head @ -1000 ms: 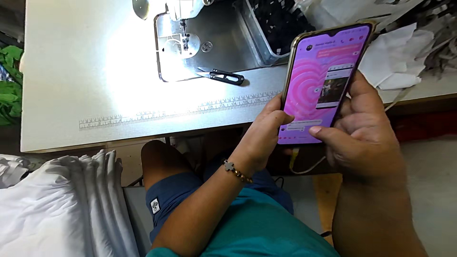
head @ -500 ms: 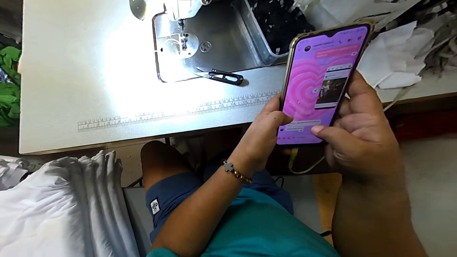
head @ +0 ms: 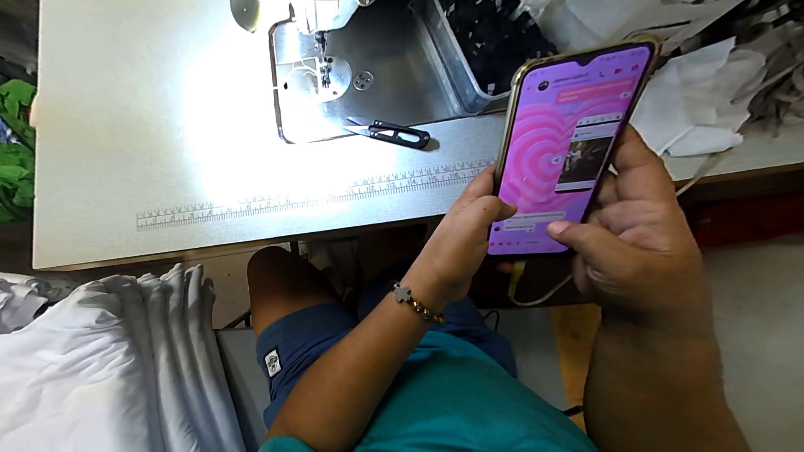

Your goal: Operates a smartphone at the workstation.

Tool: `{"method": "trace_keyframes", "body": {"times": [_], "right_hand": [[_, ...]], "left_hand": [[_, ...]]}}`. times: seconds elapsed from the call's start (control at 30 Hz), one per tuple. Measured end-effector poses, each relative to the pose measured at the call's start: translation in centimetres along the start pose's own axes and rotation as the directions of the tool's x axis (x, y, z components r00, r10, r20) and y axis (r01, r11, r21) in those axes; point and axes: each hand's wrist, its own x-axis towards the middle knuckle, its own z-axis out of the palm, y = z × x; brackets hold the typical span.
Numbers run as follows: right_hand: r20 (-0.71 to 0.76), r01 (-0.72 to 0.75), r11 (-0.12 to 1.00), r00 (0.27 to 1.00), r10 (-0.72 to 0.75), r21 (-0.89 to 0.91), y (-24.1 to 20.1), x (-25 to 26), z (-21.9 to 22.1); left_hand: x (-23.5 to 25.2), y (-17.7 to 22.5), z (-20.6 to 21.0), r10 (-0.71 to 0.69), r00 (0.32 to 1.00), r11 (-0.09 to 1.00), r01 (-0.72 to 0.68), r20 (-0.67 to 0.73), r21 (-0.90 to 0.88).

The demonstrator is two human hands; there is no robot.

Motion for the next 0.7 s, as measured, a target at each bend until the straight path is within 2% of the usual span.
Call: {"method": "trace_keyframes", "body": {"times": [0.33,0.7], "right_hand": [[-0.045,0.013,0.999,0.999,-0.014,-0.040,0.07,-0.09,0.29],[-0.049,0.001,1.000,0.999,-0.001,0.003,-0.03,-0.18,0.29]], "left_hand": [[-0.04,-0.06,0.07,0.004,1.000,1.000,-0.004,0.007,-0.008],[-0.13,-0.09,0.12,-0.001,1.000,1.000,0.001,0.000,-0.012]]}}
